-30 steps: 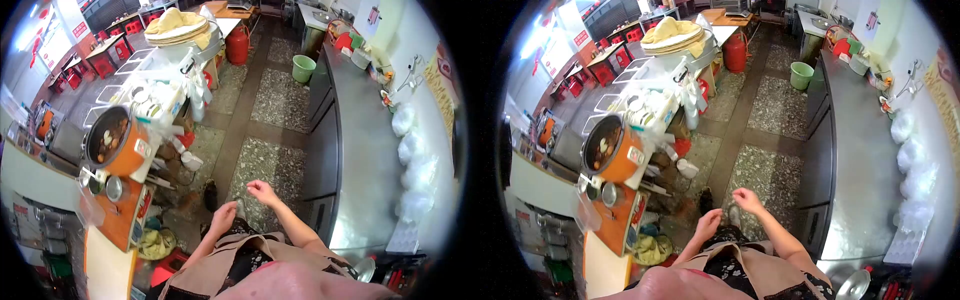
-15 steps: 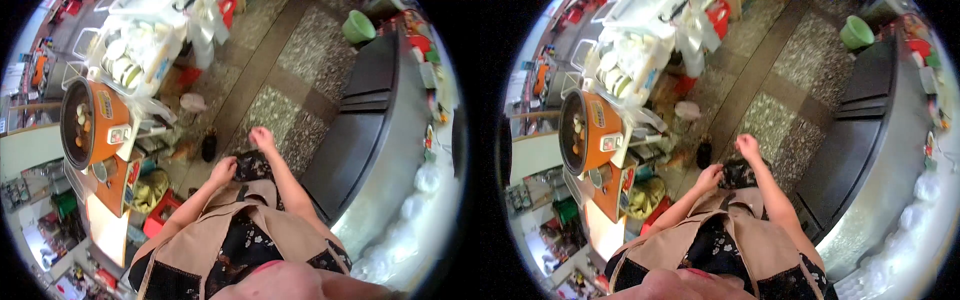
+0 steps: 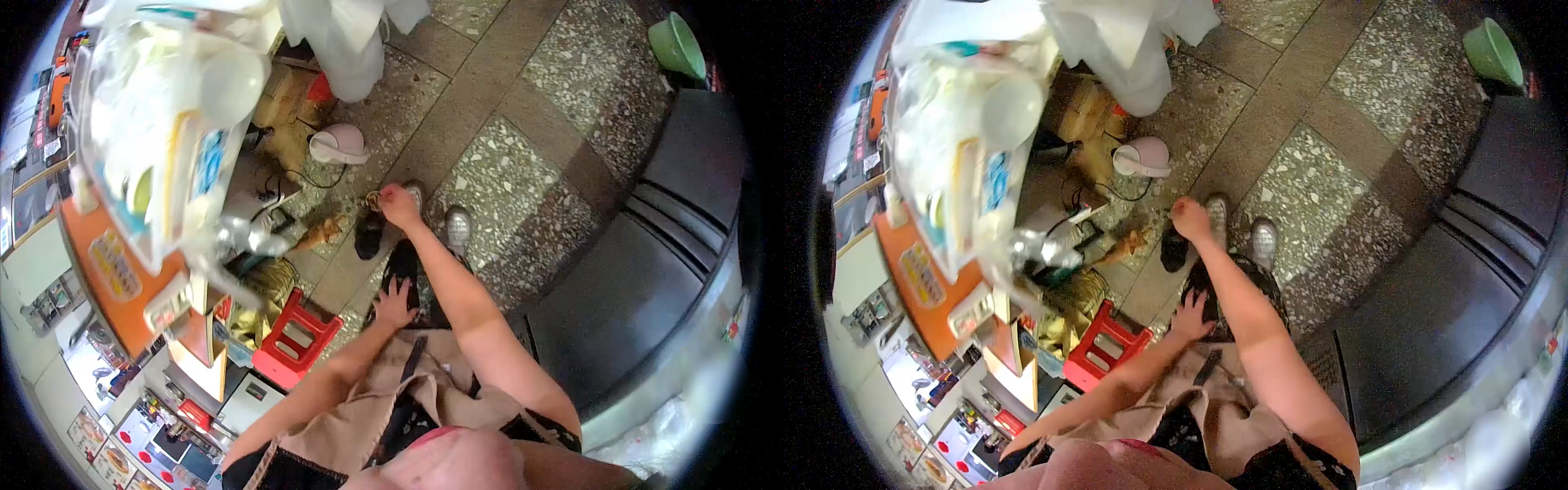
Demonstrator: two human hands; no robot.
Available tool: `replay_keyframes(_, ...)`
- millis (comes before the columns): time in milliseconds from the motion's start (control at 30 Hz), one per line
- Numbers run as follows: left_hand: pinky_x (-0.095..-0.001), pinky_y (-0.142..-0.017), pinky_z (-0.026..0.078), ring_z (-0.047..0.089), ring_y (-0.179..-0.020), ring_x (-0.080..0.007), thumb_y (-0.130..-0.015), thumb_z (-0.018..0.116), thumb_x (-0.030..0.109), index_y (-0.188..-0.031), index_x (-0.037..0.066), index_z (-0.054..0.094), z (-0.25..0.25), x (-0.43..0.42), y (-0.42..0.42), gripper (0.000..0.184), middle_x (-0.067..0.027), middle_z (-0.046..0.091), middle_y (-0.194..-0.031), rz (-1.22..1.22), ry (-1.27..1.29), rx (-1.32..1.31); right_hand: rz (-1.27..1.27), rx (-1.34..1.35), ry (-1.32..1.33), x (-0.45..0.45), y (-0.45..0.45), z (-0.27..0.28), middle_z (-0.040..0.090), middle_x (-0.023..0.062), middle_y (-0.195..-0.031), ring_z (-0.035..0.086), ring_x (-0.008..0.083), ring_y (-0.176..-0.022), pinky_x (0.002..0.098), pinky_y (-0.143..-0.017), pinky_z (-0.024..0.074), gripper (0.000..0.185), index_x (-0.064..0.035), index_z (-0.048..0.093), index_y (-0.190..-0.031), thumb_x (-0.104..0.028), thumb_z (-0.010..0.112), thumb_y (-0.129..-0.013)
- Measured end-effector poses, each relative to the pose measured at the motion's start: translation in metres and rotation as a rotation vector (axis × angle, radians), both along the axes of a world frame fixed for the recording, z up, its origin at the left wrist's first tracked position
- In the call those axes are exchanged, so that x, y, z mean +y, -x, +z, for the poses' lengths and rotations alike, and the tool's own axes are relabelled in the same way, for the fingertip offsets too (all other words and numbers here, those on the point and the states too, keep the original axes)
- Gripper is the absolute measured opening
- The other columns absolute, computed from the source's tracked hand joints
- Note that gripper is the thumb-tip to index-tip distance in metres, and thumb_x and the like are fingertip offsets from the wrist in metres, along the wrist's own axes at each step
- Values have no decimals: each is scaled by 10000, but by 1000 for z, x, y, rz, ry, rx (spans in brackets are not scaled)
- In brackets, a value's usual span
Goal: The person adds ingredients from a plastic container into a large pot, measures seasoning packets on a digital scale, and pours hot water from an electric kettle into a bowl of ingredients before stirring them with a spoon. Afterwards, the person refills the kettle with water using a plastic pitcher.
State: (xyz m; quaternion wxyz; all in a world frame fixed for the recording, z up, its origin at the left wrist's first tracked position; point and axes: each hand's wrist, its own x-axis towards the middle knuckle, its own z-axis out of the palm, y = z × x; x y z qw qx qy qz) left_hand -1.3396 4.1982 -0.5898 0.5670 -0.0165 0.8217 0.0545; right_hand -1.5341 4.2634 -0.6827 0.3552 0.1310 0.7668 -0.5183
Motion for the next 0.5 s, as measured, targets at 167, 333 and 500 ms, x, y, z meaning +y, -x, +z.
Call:
replay_keyframes(167, -502, -945, 372, 356, -1186, -431, -749, 586, 353, -1278, 143, 419, -25, -24, 12, 593, -166, 299, -1370, 58, -103, 137, 180, 15, -35, -72, 43, -120, 513, 169, -1199, 511, 308, -1083, 392, -905, 426, 491, -37, 460, -1222, -265, 581, -804)
replay_keyframes(333, -467, -894, 430, 437, -1108, -398, -699, 624, 268, -1170, 134, 510, -45, -52, 16, 504, -155, 410, -1273, 171, -256, 355, 231, 133, -186, -129, 69, -207, 275, 145, -1393, 357, 281, -1240, 407, -1023, 318, 641, -107, 303, -1342, -283, 612, -809)
replay_keyframes(500, -463, -891, 439, 462, -1084, -388, -674, 641, 249, -1149, 160, 529, -44, -61, 42, 496, -137, 426, -1257, 219, -271, 376, 178, 324, -79, -180, 63, -300, 504, 129, -1165, 457, 272, -1119, 459, -995, 291, 474, -108, 486, -1169, -155, 626, -718)
